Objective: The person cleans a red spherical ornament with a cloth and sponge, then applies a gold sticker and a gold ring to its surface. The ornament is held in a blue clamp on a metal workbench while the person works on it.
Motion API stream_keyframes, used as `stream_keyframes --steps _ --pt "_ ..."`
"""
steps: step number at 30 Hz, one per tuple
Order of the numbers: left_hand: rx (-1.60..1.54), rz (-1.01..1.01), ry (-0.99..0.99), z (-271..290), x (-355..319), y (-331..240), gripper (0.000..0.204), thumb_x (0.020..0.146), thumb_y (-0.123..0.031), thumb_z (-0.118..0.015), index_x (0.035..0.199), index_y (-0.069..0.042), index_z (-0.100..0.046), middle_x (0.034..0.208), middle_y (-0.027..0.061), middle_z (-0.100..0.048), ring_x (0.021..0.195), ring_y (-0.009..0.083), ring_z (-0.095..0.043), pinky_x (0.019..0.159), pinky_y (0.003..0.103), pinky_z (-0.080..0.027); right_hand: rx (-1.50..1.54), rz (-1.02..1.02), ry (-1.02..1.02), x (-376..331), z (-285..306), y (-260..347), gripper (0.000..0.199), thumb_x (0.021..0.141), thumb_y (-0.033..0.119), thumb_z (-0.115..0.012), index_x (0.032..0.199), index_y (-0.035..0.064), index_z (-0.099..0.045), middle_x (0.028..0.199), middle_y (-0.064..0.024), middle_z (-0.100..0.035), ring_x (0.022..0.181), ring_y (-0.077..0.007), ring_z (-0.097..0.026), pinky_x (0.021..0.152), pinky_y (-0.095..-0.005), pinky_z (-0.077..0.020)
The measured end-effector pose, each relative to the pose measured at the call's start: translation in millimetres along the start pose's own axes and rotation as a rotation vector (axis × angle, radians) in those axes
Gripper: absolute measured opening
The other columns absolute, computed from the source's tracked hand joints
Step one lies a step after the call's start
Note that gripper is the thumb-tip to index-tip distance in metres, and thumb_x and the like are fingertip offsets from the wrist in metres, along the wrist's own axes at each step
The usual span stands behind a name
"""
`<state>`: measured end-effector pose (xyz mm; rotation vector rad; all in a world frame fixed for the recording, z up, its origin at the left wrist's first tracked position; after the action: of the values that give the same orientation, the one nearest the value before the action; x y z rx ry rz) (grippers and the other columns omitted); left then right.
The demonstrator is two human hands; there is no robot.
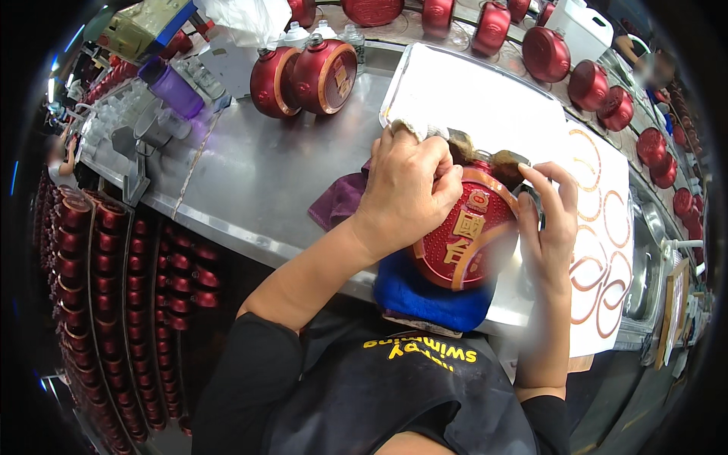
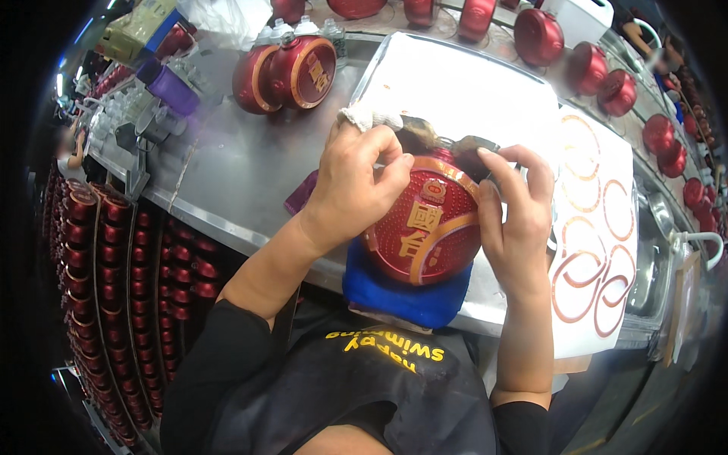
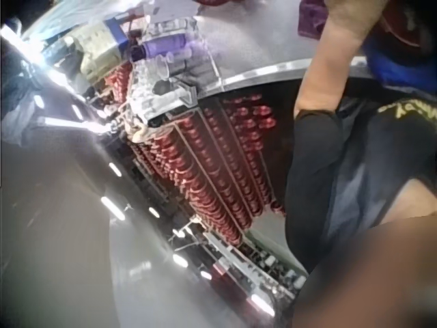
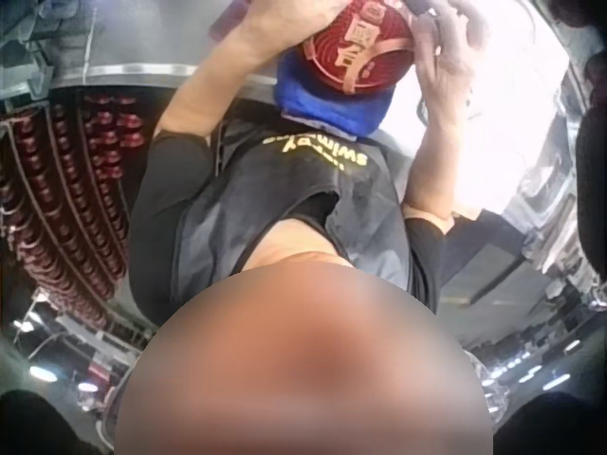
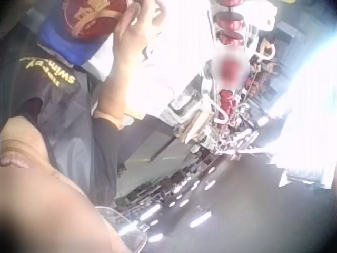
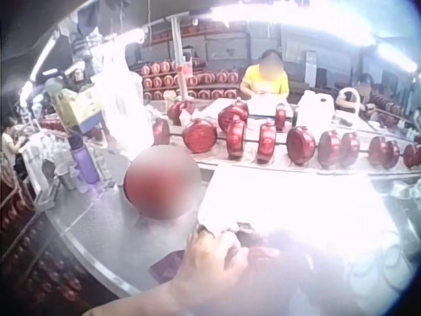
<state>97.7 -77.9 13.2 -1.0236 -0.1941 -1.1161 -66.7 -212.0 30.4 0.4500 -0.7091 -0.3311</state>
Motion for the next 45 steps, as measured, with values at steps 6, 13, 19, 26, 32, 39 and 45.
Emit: stream_keyframes --steps 6,13,19,26,32,39,45 --pt "-0.021 0.024 0.026 -1 0 1 0.017 0.082 -0.012 -0.072 0.075 -0.006 -0.058 0.085 0.0193 -0.055 0.09 0.0382 -0.054 0.081 0.049 -0.043 -0.127 0.175 0.164 -10 -6 10 0.041 0.089 0.013 -0.075 0.13 0.0103 -0.072 0.131 -0.0175 -0.055 0.123 -0.0358 -0.053 0.103 -0.0455 -0.0469" --pt "-0.018 0.007 0.0 -2 0 1 0.018 0.081 -0.012 -0.073 0.074 -0.006 -0.057 0.087 0.0191 -0.054 0.092 0.0385 -0.052 0.083 0.049 -0.042 -0.164 0.176 0.172 -10 -9 7 0.039 0.089 0.013 -0.075 0.127 0.0067 -0.072 0.128 -0.0159 -0.057 0.122 -0.0365 -0.053 0.102 -0.0462 -0.0472" --pt "-0.015 0.004 -0.004 -3 0 1 0.018 0.081 -0.012 -0.073 0.076 -0.005 -0.057 0.088 0.0196 -0.055 0.093 0.0387 -0.052 0.083 0.049 -0.042 -0.123 0.188 0.164 -11 -11 7 0.038 0.089 0.01 -0.074 0.126 0.003 -0.071 0.121 -0.0156 -0.061 0.12 -0.0372 -0.055 0.101 -0.0463 -0.0476" --pt "-0.041 0.014 0.005 -5 1 2 0.018 0.081 -0.012 -0.073 0.076 -0.004 -0.057 0.088 0.0203 -0.055 0.093 0.0393 -0.052 0.084 0.05 -0.042 -0.127 0.217 0.156 -13 -11 9 0.037 0.09 0.01 -0.073 0.125 -0.0005 -0.07 0.117 -0.016 -0.063 0.118 -0.0373 -0.058 0.102 -0.0468 -0.0474" --pt "-0.062 0.029 0.008 -5 2 3 0.018 0.081 -0.011 -0.073 0.075 -0.004 -0.057 0.088 0.0208 -0.055 0.092 0.0398 -0.052 0.085 0.05 -0.042 -0.125 0.23 0.139 -12 -12 9 0.036 0.09 0.01 -0.072 0.125 -0.0008 -0.07 0.117 -0.0161 -0.063 0.117 -0.0371 -0.058 0.101 -0.0466 -0.0474" --pt "-0.045 0.004 -0.008 -5 2 3 0.018 0.081 -0.011 -0.072 0.075 -0.004 -0.057 0.088 0.0208 -0.054 0.091 0.04 -0.052 0.085 0.05 -0.042 -0.108 0.227 0.132 -10 -13 10 0.034 0.09 0.009 -0.072 0.123 -0.0009 -0.069 0.116 -0.0162 -0.063 0.117 -0.037 -0.058 0.1 -0.0464 -0.0482" --pt "-0.069 0.03 0.005 -6 2 4 0.018 0.081 -0.01 -0.071 0.074 -0.004 -0.056 0.088 0.0209 -0.054 0.09 0.0399 -0.052 0.084 0.05 -0.042 -0.117 0.226 0.138 -10 -13 10 0.034 0.09 0.008 -0.072 0.123 -0.0008 -0.069 0.115 -0.0157 -0.063 0.116 -0.037 -0.059 0.1 -0.0465 -0.0483"
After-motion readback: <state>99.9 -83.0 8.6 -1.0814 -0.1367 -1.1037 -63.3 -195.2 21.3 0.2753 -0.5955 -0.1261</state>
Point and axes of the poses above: each hand's wrist, its own x-axis towards the middle knuckle, its own z-axis out of the back of the hand, y = z × x, the point moved 4 cm from there along x, towards the middle knuckle
